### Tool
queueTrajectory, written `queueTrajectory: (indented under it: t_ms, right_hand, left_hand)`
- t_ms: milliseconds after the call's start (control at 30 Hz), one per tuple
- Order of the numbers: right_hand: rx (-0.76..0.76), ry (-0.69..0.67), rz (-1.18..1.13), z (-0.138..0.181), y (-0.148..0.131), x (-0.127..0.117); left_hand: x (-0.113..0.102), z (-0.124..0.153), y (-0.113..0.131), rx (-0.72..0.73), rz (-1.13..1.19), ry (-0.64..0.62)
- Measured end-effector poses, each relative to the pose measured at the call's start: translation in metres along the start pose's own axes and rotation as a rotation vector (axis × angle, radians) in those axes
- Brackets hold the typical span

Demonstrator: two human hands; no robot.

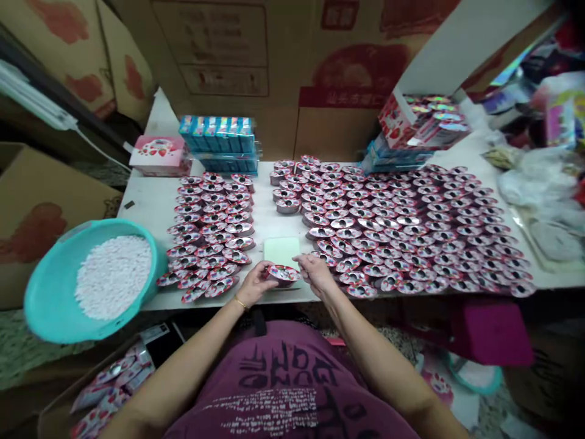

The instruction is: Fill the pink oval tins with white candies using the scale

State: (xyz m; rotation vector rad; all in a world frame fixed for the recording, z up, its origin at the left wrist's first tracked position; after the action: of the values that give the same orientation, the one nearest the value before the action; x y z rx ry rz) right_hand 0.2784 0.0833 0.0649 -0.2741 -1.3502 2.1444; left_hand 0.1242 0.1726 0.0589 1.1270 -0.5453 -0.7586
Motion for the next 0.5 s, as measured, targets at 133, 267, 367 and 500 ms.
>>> queueTrajectory:
  t_ms: [133,267,367,500]
  right_hand:
    - [-0.291,-0.305,0.933,0.008,-0.021,-0.001]
    - [-0.341,-0.412,1.527,0.002,-0.024,0.012]
    - [-0.371,-0.429,1.662,-0.008,-0.025,0.022]
    - [-0.353,-0.429,1.658,-0.002,-0.026,0.040]
  left_hand:
    - [0.018,-0.013,-0.014,0.022,0.068,0.142]
    - [0.027,-0.023,-0.027,-0.005,0.122,0.287]
    - [0.020,-0.012,-0.034,-0.081,0.158,0.544]
    - [0.014,0.023,-0.038,-0.351,0.455,0.521]
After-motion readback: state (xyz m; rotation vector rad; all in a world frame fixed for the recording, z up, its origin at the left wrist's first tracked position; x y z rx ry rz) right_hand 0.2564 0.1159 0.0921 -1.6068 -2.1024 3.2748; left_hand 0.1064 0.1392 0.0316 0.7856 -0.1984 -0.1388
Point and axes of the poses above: each hand's wrist, its own z-axis away from the middle knuckle, its own x-axis out of the palm, y = z × x, the point moved 2 cm from there along -z, towards the middle knuckle, and after that the axes turned 9 degrees about -z, right-handed, at the moved point
